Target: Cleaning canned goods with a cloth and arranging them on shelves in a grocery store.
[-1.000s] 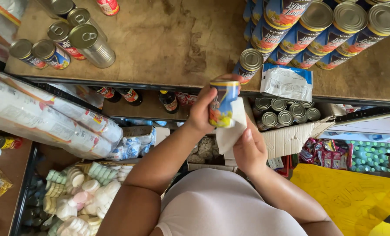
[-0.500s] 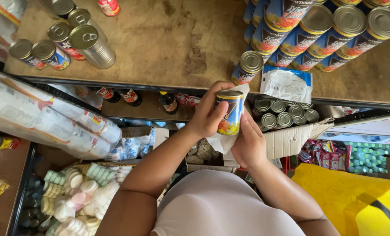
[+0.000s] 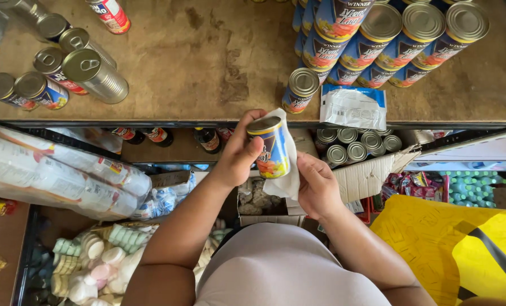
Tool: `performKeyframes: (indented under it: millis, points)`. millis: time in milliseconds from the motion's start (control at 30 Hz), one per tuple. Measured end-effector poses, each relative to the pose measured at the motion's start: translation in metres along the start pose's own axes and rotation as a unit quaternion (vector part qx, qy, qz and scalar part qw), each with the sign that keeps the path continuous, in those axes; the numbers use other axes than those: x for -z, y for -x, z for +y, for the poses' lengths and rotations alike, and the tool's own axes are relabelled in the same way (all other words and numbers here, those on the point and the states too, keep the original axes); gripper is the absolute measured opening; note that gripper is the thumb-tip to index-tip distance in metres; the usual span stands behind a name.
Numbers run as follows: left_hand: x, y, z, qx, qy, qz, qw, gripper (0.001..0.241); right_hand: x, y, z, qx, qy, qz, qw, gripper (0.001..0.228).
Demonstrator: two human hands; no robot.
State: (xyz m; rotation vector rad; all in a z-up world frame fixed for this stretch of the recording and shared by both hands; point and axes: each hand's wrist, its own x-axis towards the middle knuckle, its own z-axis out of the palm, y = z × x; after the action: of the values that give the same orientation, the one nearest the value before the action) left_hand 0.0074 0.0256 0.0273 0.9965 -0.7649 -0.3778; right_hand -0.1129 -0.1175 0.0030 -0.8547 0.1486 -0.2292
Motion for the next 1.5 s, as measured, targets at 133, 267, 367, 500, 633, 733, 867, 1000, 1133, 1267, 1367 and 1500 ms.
performKeyframes:
  millis: [133,267,367,500,633,733,867,1000,1133,1267,1367,1500]
  points:
    - [-0.014,0.006,0.006,-0.006,-0.009,-0.001,1.0,0.064,0.018,-0.004,0.019,0.047,0.049,-0.017,0.998,0.036]
    - [-0.021,0.012,0.003,0.007,0.014,0.015,1.0,0.066,0.015,-0.008,0.018,0.061,0.054,-0.01,0.997,0.035]
    - [-0.023,0.015,0.009,-0.009,0.01,0.029,0.999,0.071,0.016,-0.008,0.019,0.072,0.094,0.05,0.992,0.024]
    - [-0.021,0.02,0.007,0.004,0.037,0.035,0.999,0.068,0.014,-0.005,0.018,0.147,0.213,0.082,0.963,0.016]
    - [-0.024,0.028,-0.011,-0.052,-0.014,0.158,0.986,0.057,-0.002,-0.002,0.014,0.213,0.329,0.079,0.917,0.018]
    - [-0.045,0.027,-0.026,-0.09,-0.003,0.263,0.961,0.058,-0.023,-0.006,-0.004,0.35,0.417,0.017,0.839,0.012]
    - [-0.051,0.02,-0.03,-0.076,0.13,0.287,0.946,0.057,-0.017,-0.015,-0.005,0.469,0.444,-0.054,0.762,0.014]
    - [-0.027,0.019,-0.032,-0.019,0.274,0.251,0.928,0.045,-0.021,-0.008,-0.014,0.464,0.476,-0.117,0.738,0.014]
    - [0.01,0.0,-0.022,-0.099,0.126,0.286,0.945,0.049,-0.004,-0.003,-0.031,0.349,0.331,-0.205,0.852,0.018]
    - [0.062,-0.049,0.007,-0.159,-0.084,0.197,0.964,0.068,0.026,0.009,-0.036,0.312,0.312,-0.18,0.879,0.019]
    - [0.103,-0.094,0.013,-0.162,-0.204,0.096,0.961,0.069,0.046,0.021,-0.034,0.228,0.362,-0.1,0.898,0.009]
    - [0.137,-0.143,-0.005,-0.181,-0.493,0.097,0.845,0.066,0.075,0.026,-0.02,0.141,0.312,0.018,0.939,0.014]
